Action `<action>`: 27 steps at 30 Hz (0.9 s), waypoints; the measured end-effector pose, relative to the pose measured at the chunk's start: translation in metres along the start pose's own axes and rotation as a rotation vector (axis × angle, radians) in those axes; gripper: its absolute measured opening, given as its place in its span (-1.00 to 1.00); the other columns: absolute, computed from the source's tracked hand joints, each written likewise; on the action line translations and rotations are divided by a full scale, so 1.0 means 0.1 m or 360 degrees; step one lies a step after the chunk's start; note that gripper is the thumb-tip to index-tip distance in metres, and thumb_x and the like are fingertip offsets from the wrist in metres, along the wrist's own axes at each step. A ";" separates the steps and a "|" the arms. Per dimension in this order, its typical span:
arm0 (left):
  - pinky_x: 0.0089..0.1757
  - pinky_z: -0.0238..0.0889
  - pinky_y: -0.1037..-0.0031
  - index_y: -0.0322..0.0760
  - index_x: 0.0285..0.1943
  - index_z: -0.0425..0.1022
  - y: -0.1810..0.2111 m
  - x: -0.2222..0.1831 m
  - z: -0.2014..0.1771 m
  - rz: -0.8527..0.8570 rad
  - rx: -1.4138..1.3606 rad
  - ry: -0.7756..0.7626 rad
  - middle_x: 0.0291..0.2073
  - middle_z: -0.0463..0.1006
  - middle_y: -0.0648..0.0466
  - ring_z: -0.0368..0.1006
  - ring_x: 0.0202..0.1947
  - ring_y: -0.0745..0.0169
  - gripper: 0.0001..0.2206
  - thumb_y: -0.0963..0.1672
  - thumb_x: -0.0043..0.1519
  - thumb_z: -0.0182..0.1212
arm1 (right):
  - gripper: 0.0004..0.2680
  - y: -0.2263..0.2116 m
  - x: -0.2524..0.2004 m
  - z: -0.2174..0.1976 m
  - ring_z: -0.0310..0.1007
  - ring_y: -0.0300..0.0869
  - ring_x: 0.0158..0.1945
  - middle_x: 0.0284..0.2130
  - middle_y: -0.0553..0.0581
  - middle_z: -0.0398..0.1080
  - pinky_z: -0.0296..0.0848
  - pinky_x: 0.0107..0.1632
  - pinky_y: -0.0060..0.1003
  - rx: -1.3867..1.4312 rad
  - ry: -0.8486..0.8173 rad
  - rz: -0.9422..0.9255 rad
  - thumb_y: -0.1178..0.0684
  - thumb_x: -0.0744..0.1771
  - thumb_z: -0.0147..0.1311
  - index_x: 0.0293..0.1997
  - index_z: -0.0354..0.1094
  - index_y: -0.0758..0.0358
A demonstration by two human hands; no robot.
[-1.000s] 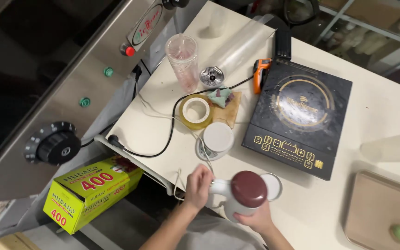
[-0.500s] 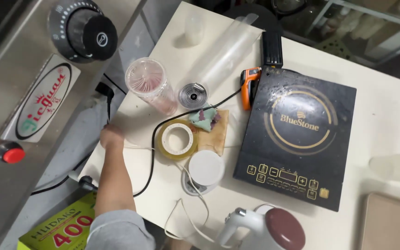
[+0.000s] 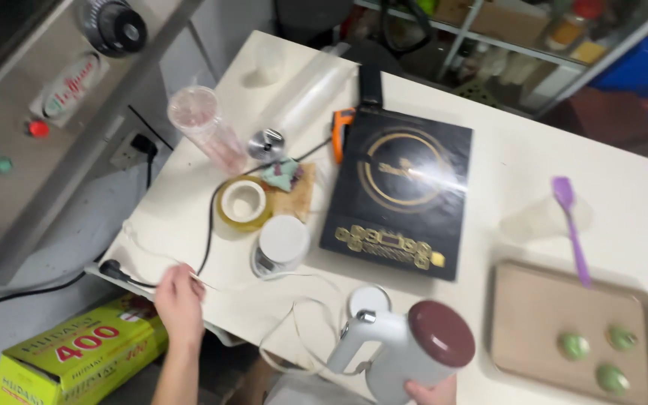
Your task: Stirring a green filling in a jar, then cleaning the workstation and organizing a hand mixer.
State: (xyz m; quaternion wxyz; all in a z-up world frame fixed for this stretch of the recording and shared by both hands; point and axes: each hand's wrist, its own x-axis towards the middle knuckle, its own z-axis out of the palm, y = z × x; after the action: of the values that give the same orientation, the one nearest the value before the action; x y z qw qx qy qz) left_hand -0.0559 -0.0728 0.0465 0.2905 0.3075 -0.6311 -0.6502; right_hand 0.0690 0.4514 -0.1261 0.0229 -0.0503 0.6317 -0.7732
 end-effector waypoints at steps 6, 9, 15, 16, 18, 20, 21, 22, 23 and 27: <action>-0.56 0.07 0.59 -0.39 -0.36 0.46 0.19 -1.84 0.35 -0.0430 -0.0261 -0.0605 -0.70 0.29 0.13 0.21 -0.70 0.41 -0.73 -0.13 0.38 0.03 | -0.20 -1.43 0.43 -0.31 0.38 0.09 0.21 0.17 0.35 0.33 0.38 0.21 0.02 0.0199 0.0033 0.0000 -0.05 0.10 0.50 0.41 0.03 0.47; -0.55 0.08 0.55 -0.41 -0.36 0.45 -0.28 -2.22 0.53 -0.0608 -0.0130 -0.0725 -0.69 0.31 0.10 0.24 -0.69 0.37 -0.68 -0.09 0.41 0.02 | -0.20 -2.07 0.25 -0.38 0.40 0.08 0.21 0.18 0.36 0.34 0.43 0.19 0.01 0.0232 0.0026 -0.0093 -0.16 0.14 0.46 0.42 0.02 0.45; -0.46 0.25 0.52 -0.49 -0.25 0.42 -0.93 -2.42 0.57 -0.0668 0.0095 -0.0789 -0.58 0.46 0.08 0.36 -0.61 0.36 -0.64 -0.05 0.47 -0.03 | -0.30 -2.43 -0.24 -0.70 0.54 0.16 0.01 0.01 0.52 0.44 0.56 -0.02 0.04 0.0430 -0.0038 0.0006 -0.14 0.19 0.41 0.33 0.09 0.57; -0.46 0.25 0.52 -0.49 -0.25 0.42 -0.87 -2.41 0.56 -0.0661 0.0098 -0.0799 -0.58 0.46 0.08 0.36 -0.61 0.36 -0.64 -0.05 0.47 -0.03 | -0.30 -2.47 -0.26 -0.73 0.54 0.16 0.01 0.01 0.52 0.44 0.56 -0.02 0.04 0.0433 -0.0030 -0.0004 -0.14 0.19 0.41 0.33 0.09 0.57; -0.40 0.37 0.53 -0.33 -0.02 0.54 -0.76 -2.46 0.50 -0.0594 0.0354 -0.0917 -0.39 0.69 0.04 0.49 -0.57 0.31 -0.70 -0.08 0.37 -0.10 | -0.30 -2.57 -0.40 -0.79 0.55 0.14 0.03 0.00 0.50 0.45 0.57 0.01 0.01 0.0350 -0.0014 0.0016 -0.13 0.18 0.39 0.34 0.08 0.52; -0.36 0.39 0.52 -0.37 -0.04 0.61 -0.16 -2.76 0.61 -0.0509 0.0538 -0.0946 -0.32 0.72 -0.02 0.52 -0.51 0.28 -0.74 -0.11 0.33 0.03 | -0.33 -2.56 -0.48 -0.86 0.55 0.12 0.01 -0.01 0.48 0.45 0.56 0.00 0.00 0.0358 0.0017 0.0059 -0.10 0.19 0.39 0.32 0.09 0.53; -0.31 0.41 0.52 -0.40 -0.05 0.67 0.14 -2.85 0.73 -0.0388 0.0700 -0.0966 -0.25 0.74 -0.07 0.55 -0.46 0.25 -0.77 -0.14 0.29 0.15 | -0.35 -2.54 -0.46 -0.90 0.54 0.11 -0.01 -0.01 0.46 0.46 0.55 -0.01 -0.02 0.0365 0.0028 0.0069 -0.07 0.19 0.38 0.31 0.10 0.54; -0.31 0.41 0.52 -0.40 -0.05 0.67 0.20 -2.99 0.84 -0.0375 0.0699 -0.0992 -0.25 0.74 -0.07 0.55 -0.46 0.25 -0.77 -0.14 0.29 0.15 | -0.35 -2.56 -0.44 -0.91 0.54 0.11 -0.01 -0.01 0.46 0.46 0.55 -0.01 -0.02 0.0363 0.0052 0.0052 -0.07 0.19 0.38 0.31 0.10 0.54; -0.28 0.44 0.50 -0.44 -0.19 0.68 0.25 -3.13 0.92 -0.0241 0.0431 -0.1135 -0.26 0.74 -0.09 0.58 -0.40 0.25 -0.84 -0.18 0.19 0.26 | -0.35 -2.57 -0.43 -0.91 0.51 0.04 0.02 0.01 0.38 0.44 0.53 0.03 -0.07 0.0308 0.0023 -0.0014 -0.05 0.19 0.38 0.33 0.08 0.50; 0.06 0.40 0.46 -0.48 -0.08 0.53 0.24 -3.60 1.35 0.0368 -0.0195 -0.1696 -0.03 0.67 -0.12 0.57 -0.01 0.23 -0.43 0.17 0.24 0.16 | -0.39 -2.59 -0.35 -0.90 0.46 -0.08 0.07 0.02 0.26 0.42 0.49 0.10 -0.17 0.0053 -0.0070 -0.0164 0.01 0.21 0.36 0.34 0.15 0.53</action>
State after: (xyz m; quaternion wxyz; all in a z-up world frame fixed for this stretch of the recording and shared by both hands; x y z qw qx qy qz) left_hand 0.0713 0.2887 0.0846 0.0176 -0.1532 -0.6815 -0.7154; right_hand 0.1019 0.5950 0.1078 -0.0022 -0.0993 0.6147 -0.7825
